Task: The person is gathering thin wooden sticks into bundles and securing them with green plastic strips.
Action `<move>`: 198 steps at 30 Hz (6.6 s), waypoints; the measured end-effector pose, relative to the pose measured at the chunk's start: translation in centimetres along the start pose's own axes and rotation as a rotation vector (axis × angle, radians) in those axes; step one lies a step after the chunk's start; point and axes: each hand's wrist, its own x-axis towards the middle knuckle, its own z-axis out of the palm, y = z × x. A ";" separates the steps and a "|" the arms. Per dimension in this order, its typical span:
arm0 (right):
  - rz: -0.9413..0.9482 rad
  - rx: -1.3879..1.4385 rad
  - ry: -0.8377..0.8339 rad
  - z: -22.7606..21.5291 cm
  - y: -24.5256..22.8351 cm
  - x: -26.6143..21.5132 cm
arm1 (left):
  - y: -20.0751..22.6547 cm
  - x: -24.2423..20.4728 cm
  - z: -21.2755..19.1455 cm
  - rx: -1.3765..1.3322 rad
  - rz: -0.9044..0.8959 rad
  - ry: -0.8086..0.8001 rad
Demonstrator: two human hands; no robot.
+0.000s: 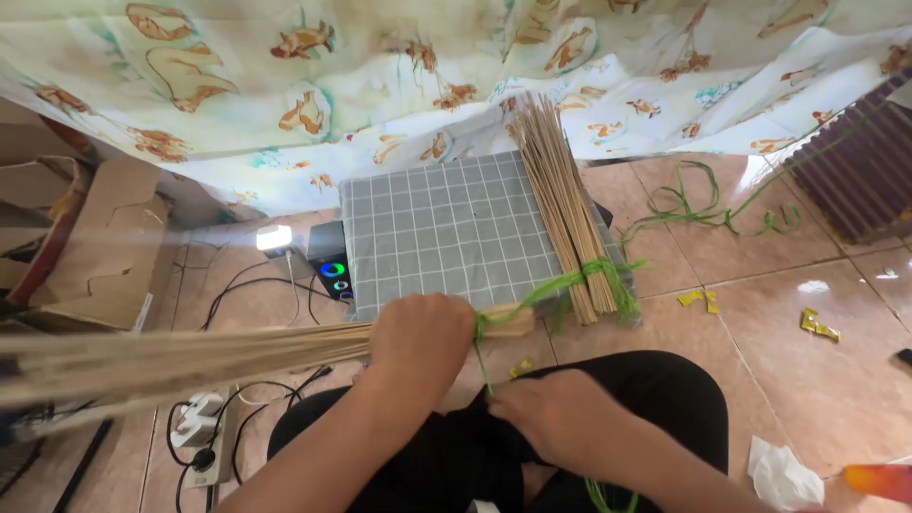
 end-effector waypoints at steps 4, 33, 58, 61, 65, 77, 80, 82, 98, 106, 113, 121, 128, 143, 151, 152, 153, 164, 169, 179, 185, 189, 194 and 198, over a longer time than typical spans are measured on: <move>0.114 -0.154 -0.033 -5.9 1.1 0.7 | 2.1 -1.8 2.2 0.093 0.179 -0.174; 0.116 0.119 0.102 -11.3 2.6 3.0 | 4.0 -1.0 -2.0 0.054 0.257 0.016; 0.119 0.213 0.496 -3.2 7.3 6.2 | 3.1 5.8 0.1 -1.564 -0.378 -0.285; 0.148 0.234 0.529 -0.5 9.3 6.7 | 3.0 6.1 0.8 -1.375 -0.402 -0.346; 0.342 0.464 0.573 3.4 11.4 8.1 | 3.0 6.7 9.0 -1.233 -0.392 0.083; 0.585 1.609 0.637 7.5 14.6 9.1 | 3.0 6.2 12.9 -1.129 -0.435 0.756; 0.487 1.665 0.601 7.9 14.8 8.8 | 3.2 6.0 11.9 -1.122 -0.369 0.803; 0.468 1.650 0.608 7.7 13.8 8.9 | 3.6 5.8 11.7 -1.115 -0.323 0.841; 0.195 0.610 0.679 6.2 11.0 9.7 | 0.0 6.7 8.5 -1.055 -0.008 0.680; 0.211 0.994 0.634 6.5 12.0 9.8 | -2.1 6.6 8.7 -1.179 -0.263 0.031; 0.205 1.076 0.616 4.9 11.2 10.3 | -1.2 6.7 10.1 -1.735 -0.378 -0.045; 0.431 1.129 0.873 5.6 11.6 10.4 | 1.0 6.3 10.8 -1.672 -0.361 0.040; 0.536 0.840 0.948 6.5 11.5 10.5 | 2.2 5.8 10.2 -0.953 -0.114 0.637; 0.237 0.557 0.857 5.1 11.8 8.0 | 0.5 5.9 8.9 -1.311 -0.180 0.234; 0.232 0.147 0.979 4.7 9.4 8.8 | -0.1 5.7 10.2 -1.859 -0.331 -0.061; 0.161 0.191 0.940 4.2 9.1 8.8 | 0.0 5.6 10.0 -1.872 -0.368 -0.052; 0.085 0.230 0.903 3.6 9.0 8.9 | 0.0 5.7 9.8 -1.886 -0.399 -0.037; 0.259 0.353 0.701 3.1 8.4 8.9 | 0.7 5.5 8.3 -1.695 -0.575 0.039; 0.467 0.605 0.469 2.8 9.2 8.0 | 0.2 5.5 8.8 -1.578 -0.553 0.028; 0.332 0.303 0.567 2.3 8.6 8.5 | 0.0 5.6 8.8 -1.576 -0.565 0.024; 0.443 0.287 0.262 -1.2 7.8 7.2 | 0.0 5.5 8.9 -1.522 -0.604 0.024; 0.451 0.283 0.291 -2.6 7.8 5.8 | -0.3 5.5 8.6 -1.523 -0.618 0.017; 0.203 0.045 0.467 0.5 9.0 7.2 | 0.1 5.5 8.9 -1.510 -0.601 -0.002; 0.088 -0.173 0.609 3.9 10.3 8.3 | 0.3 5.6 9.3 -1.505 -0.597 -0.029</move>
